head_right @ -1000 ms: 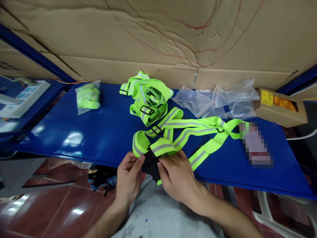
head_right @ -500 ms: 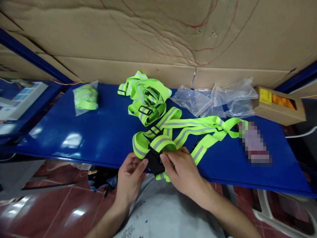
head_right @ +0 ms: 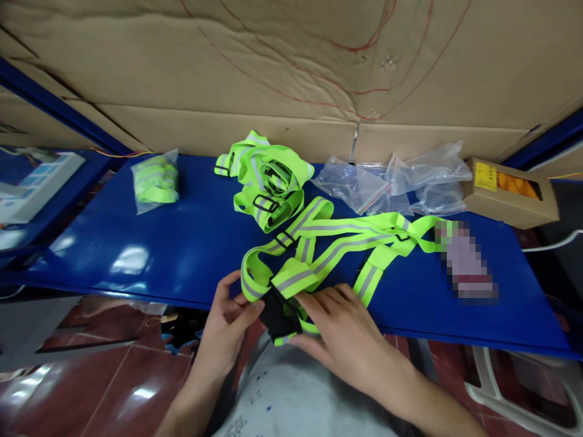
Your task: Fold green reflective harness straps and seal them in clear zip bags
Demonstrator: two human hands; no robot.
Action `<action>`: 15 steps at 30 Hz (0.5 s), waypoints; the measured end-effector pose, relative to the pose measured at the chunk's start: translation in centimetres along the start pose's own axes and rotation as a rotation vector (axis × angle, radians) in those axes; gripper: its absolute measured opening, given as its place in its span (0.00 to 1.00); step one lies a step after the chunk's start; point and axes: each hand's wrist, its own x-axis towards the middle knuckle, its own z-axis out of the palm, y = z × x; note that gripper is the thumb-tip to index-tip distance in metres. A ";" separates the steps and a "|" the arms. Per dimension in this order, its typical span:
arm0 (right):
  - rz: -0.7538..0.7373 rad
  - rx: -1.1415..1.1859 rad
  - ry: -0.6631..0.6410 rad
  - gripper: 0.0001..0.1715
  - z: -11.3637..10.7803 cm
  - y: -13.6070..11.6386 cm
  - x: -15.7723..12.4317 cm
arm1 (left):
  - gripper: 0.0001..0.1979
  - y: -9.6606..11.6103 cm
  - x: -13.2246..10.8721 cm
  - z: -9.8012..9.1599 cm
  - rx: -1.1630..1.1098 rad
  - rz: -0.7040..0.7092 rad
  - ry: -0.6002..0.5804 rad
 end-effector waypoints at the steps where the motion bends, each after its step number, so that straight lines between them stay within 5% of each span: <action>1: -0.023 -0.012 -0.009 0.29 0.0 0.1 -0.5 | 0.41 0.3 -0.3 -0.5 0.044 -0.032 -0.013; 7: -0.199 -0.103 0.143 0.22 0.8 2.6 -4.4 | 0.50 0.7 -2.3 -3.0 0.286 -0.117 -0.067; 15: -0.039 -0.423 0.195 0.37 0.2 8.8 -3.7 | 0.35 0.1 -2.3 -4.3 0.469 0.079 0.075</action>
